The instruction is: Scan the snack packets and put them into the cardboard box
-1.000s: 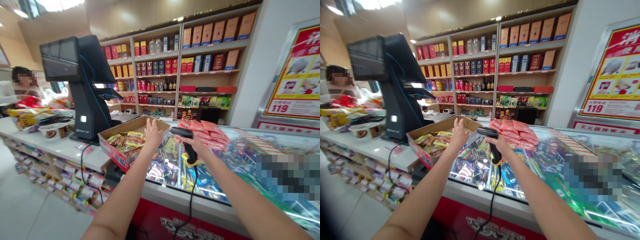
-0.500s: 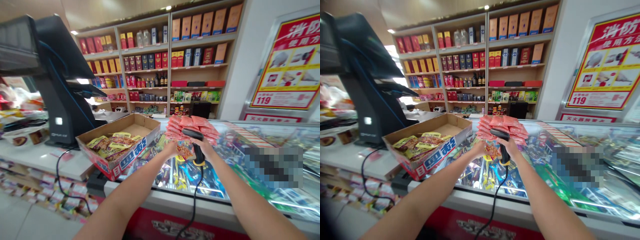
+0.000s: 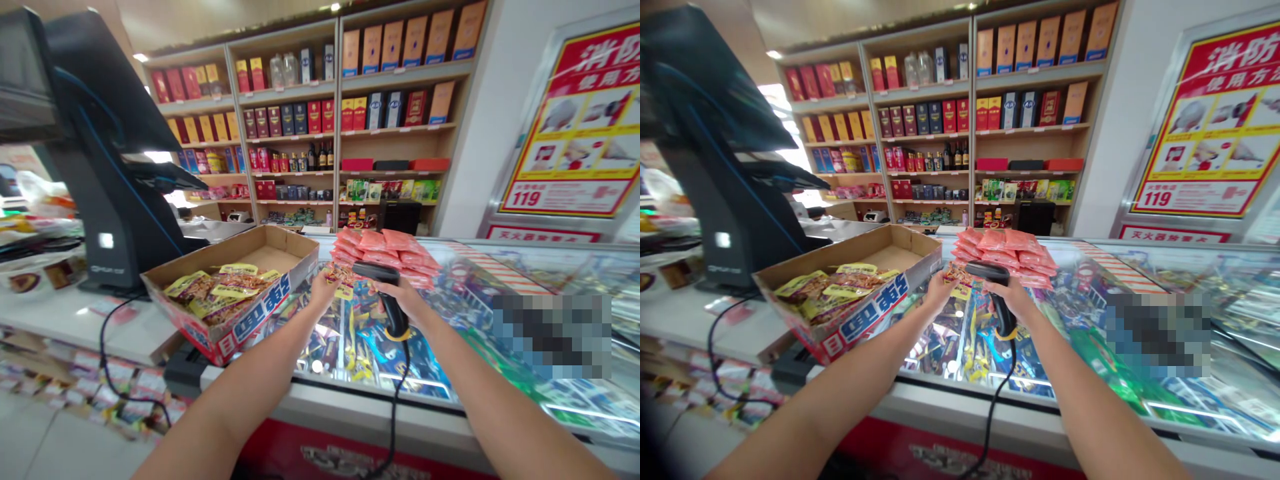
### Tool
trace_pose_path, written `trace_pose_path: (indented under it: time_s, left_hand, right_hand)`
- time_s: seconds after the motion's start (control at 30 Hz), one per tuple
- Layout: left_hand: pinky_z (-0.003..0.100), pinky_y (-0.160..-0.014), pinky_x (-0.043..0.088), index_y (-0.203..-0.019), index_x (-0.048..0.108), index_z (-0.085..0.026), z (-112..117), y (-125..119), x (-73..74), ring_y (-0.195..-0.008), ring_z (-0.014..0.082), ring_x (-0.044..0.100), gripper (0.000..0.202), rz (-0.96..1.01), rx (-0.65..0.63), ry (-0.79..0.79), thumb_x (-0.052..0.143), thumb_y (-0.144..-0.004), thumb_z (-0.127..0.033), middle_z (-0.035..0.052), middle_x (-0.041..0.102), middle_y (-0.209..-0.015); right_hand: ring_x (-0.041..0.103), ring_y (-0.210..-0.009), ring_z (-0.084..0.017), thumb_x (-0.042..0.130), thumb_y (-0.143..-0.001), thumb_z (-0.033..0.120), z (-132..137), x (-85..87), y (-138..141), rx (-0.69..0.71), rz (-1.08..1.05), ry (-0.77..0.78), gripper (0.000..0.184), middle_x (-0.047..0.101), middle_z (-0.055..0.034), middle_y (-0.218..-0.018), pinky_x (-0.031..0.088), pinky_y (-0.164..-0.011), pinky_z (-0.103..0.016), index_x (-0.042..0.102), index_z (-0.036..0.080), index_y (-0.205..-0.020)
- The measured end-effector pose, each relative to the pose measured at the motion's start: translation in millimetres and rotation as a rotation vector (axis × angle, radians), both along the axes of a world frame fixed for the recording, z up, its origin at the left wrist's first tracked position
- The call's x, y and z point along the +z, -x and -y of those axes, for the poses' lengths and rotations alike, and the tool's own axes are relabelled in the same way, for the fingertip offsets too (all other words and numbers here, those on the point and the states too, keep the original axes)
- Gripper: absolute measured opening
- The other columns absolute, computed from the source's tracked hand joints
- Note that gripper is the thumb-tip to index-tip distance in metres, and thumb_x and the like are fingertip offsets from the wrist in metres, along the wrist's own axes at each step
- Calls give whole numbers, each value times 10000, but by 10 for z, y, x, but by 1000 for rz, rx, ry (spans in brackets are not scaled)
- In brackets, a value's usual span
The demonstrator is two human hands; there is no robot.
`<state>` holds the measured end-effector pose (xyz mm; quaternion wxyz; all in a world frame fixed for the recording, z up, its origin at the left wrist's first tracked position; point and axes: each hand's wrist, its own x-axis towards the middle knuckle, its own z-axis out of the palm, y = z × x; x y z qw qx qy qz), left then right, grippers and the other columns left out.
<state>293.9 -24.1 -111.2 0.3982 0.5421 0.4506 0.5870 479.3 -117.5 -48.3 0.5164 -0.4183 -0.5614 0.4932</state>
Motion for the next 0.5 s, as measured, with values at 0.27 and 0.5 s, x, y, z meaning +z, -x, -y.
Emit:
trace_pose_path:
  time_s: [0.27, 0.5]
  left_hand:
    - [264, -623, 508, -808, 610, -141, -6, 8, -13, -674, 165, 646, 159, -125, 74, -28, 695, -678, -177, 22, 683, -728]
    - [312, -739, 523, -839, 627, -137, -45, 12, -49, -754, 183, 662, 159, -121, 71, -55, 688, -693, -150, 42, 693, -775]
  right_hand:
    - [568, -357, -137, 716, -660, 363, 13, -14, 12, 23, -8, -5, 308, 653, 2, -629, 439, -347, -248, 648, 165, -886]
    - [557, -363, -119, 707, -672, 368, 45, 13, 38, 24, 4, -17, 235, 654, -7, -625, 441, -369, -237, 631, 160, -749]
